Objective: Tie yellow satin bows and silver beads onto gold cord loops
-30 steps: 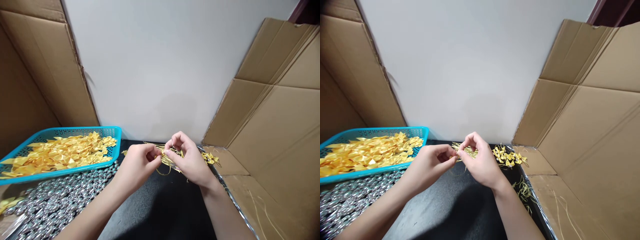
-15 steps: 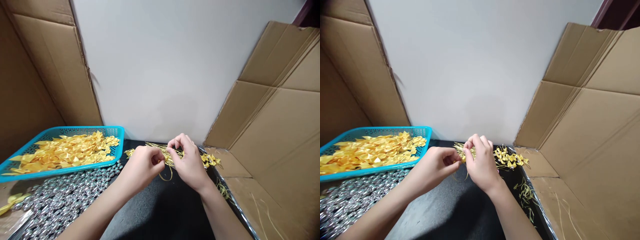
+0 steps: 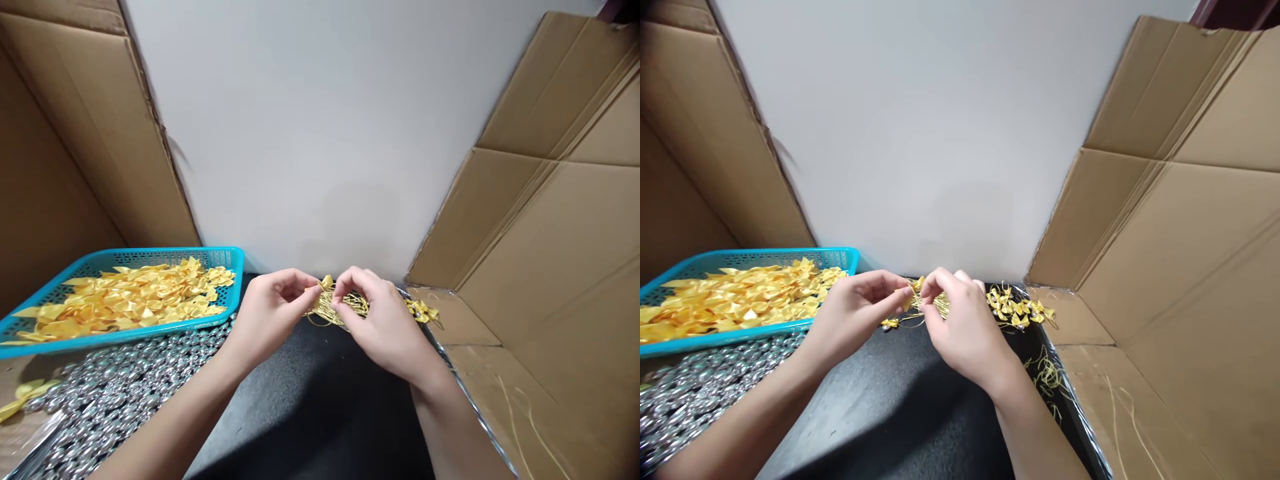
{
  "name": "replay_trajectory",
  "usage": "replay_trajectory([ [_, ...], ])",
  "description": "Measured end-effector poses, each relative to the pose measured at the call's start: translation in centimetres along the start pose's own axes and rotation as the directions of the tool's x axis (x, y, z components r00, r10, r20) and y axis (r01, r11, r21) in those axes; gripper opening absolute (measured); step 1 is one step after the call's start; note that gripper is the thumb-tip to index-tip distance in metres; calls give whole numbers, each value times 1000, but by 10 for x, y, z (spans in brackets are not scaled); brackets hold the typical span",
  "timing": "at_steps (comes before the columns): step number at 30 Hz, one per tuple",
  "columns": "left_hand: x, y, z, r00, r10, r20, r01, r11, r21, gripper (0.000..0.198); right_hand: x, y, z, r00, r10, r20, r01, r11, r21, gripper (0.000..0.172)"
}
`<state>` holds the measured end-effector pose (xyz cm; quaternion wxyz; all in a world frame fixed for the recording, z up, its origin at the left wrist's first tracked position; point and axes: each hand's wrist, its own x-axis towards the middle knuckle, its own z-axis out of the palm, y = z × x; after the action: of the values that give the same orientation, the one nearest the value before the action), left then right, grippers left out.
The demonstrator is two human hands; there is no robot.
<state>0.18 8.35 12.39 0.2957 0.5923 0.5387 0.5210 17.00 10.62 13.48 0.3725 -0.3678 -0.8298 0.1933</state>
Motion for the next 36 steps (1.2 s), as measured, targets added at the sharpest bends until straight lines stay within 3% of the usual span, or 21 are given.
replay_trajectory([
  [9,-1,2,3,1000,-23,-19,20,992,-124,16,-2,-7,-6,997,-36,-65,28,991,-128,25],
  [18,2,-6,0,994,-82,76,99,962,-254,16,-6,-9,-6,996,-49,-81,33,982,-186,25],
  [28,5,-9,2,967,-126,220,222,837,-500,9,-9,-10,-9,997,-47,-66,31,974,-226,25],
  [34,4,-7,4,976,-102,190,181,867,-464,11,-9,-11,-10,997,-42,-67,26,975,-223,21],
  [36,3,-6,3,981,-92,172,159,890,-428,11,-8,-12,-13,989,-62,-132,37,982,-186,19],
])
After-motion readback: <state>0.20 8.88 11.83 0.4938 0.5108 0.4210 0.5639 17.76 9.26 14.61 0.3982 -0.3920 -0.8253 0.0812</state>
